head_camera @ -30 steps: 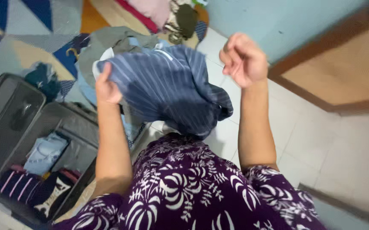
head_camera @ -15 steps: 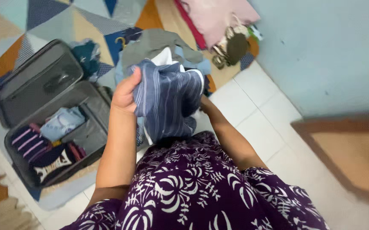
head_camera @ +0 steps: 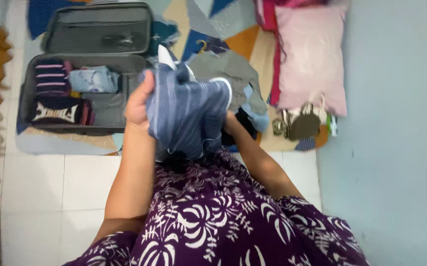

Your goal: The person folds a striped shirt and a grey garment by hand and places them into a suitcase on a bed.

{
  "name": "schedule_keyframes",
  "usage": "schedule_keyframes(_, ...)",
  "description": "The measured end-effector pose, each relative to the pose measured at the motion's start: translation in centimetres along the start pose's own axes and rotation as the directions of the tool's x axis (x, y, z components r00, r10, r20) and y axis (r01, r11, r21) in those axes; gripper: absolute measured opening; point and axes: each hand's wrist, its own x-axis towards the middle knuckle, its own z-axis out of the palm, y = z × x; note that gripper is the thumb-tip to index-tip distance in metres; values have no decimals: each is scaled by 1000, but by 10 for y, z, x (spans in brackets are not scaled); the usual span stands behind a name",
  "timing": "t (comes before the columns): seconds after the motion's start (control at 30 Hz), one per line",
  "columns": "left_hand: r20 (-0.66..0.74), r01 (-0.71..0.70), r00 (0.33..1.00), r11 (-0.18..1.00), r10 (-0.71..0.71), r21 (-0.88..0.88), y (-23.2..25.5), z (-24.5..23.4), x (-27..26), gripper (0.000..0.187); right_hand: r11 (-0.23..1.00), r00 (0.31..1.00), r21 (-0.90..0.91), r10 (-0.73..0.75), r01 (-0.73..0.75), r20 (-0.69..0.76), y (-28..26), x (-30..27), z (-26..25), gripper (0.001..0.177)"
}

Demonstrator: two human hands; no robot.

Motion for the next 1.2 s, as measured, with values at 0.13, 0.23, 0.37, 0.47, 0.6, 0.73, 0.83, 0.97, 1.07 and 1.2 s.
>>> schedule_keyframes(0.13, -81, -96, 992, 995, 96, 2, -29, 9, -22, 46, 984, 957, 68, 143, -165, 254, 1, 26, 23, 45)
schedule_keyframes(0.23, -126, -173, 976, 984, 177, 37, -47, 22, -40, 47, 969, 910, 62, 201, -239, 364, 2, 28, 30, 45)
schedule_keyframes(0.37, -170, -363, 912, 927, 374, 89, -55, 32, -55, 47, 944, 827, -13, 295, -329, 478, 3, 19, 23, 46)
schedule_keyframes(0.47, -131, -505, 851, 861, 509, 64, -59, 29, -63, 43, 898, 748, -215, 440, -385, 497, -6, 2, -13, 46)
schedule_keyframes(0.6, -188, -562, 796, 818, 576, 125, -60, 27, -70, 46, 691, 679, -613, 661, -383, 321, -31, -24, -74, 48)
schedule_keyframes(0.73, -198, -599, 766, 791, 612, 126, -59, 27, -75, 49, 635, 660, -666, 698, -391, 278, -63, -39, -96, 51)
schedule_keyframes(0.83, -214, -626, 738, 768, 640, 135, -66, 24, -71, 50, 735, 589, -462, 676, -496, 442, -68, -52, -106, 53)
schedule_keyframes(0.97, -225, -660, 690, 726, 688, 193, -66, 27, -68, 50, 898, 653, -299, 439, -322, 617, -70, -46, -105, 56)
schedule_keyframes(1.07, -222, -638, 682, 716, 697, 285, -56, 28, -72, 52, 967, 854, -237, 46, 91, 518, -111, -46, -118, 37)
schedule_keyframes(1.2, -244, -553, 696, 721, 675, 417, -34, -8, -70, 57, 869, 662, 448, -463, 209, 589, -235, -108, -61, 33)
